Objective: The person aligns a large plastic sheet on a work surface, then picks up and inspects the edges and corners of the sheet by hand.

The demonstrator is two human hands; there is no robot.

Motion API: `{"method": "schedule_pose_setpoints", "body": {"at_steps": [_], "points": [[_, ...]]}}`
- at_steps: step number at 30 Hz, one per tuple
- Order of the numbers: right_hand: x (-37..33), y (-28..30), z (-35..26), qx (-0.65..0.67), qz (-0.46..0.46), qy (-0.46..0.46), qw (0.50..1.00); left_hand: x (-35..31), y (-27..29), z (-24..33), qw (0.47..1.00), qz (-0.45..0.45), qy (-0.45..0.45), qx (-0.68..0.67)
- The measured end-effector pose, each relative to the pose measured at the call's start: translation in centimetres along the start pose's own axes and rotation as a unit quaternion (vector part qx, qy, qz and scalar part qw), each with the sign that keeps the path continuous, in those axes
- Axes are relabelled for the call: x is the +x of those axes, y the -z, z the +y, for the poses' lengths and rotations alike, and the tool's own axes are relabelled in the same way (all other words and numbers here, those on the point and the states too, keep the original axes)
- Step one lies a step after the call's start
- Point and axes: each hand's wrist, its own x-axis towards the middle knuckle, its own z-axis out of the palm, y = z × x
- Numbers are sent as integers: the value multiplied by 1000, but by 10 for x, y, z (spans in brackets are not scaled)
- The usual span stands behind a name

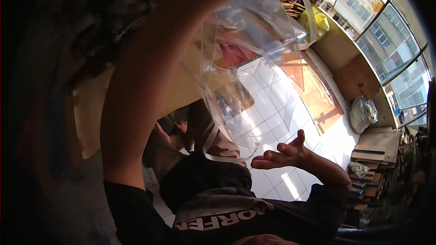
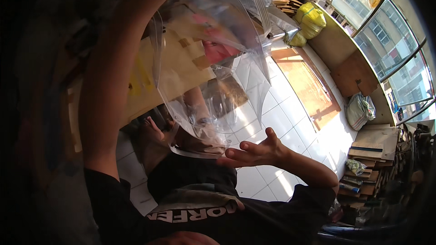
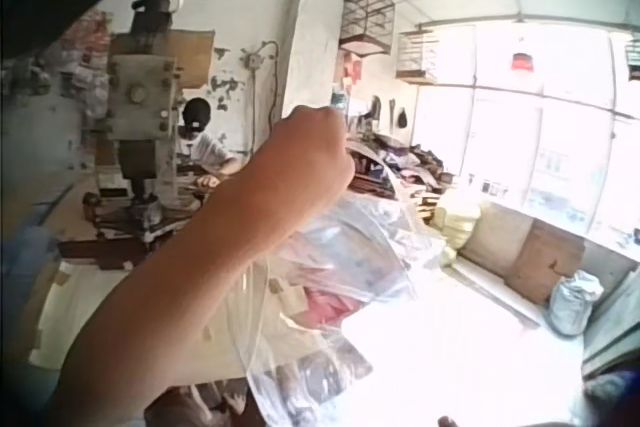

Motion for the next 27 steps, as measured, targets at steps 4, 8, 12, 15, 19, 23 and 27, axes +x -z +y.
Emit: {"method": "schedule_pose_setpoints", "body": {"at_steps": [4, 8, 12, 15, 19, 23, 27], "points": [[-2, -34, -17, -125, 50, -22, 991, 2, 14, -7, 999, -23, 17, 27], [12, -20, 26, 5, 168, -48, 985, 14, 10, -24, 993, -56, -10, 101], [58, 19, 111, 261, 291, -296, 871, 25, 25, -16, 964, -215, 92, -127], [70, 31, 200, 367, 245, -480, 758, 22, 16, -36, 893, -261, 178, -320], [113, 48, 268, 403, 111, -499, 759, 12, -11, -45, 813, -311, 225, -438], [77, 3, 347, 318, 194, -604, 705, -4, -30, -39, 791, -307, 265, -457], [90, 12, 305, 396, 50, -605, 689, -13, -41, -23, 727, -331, 247, -549]]}}
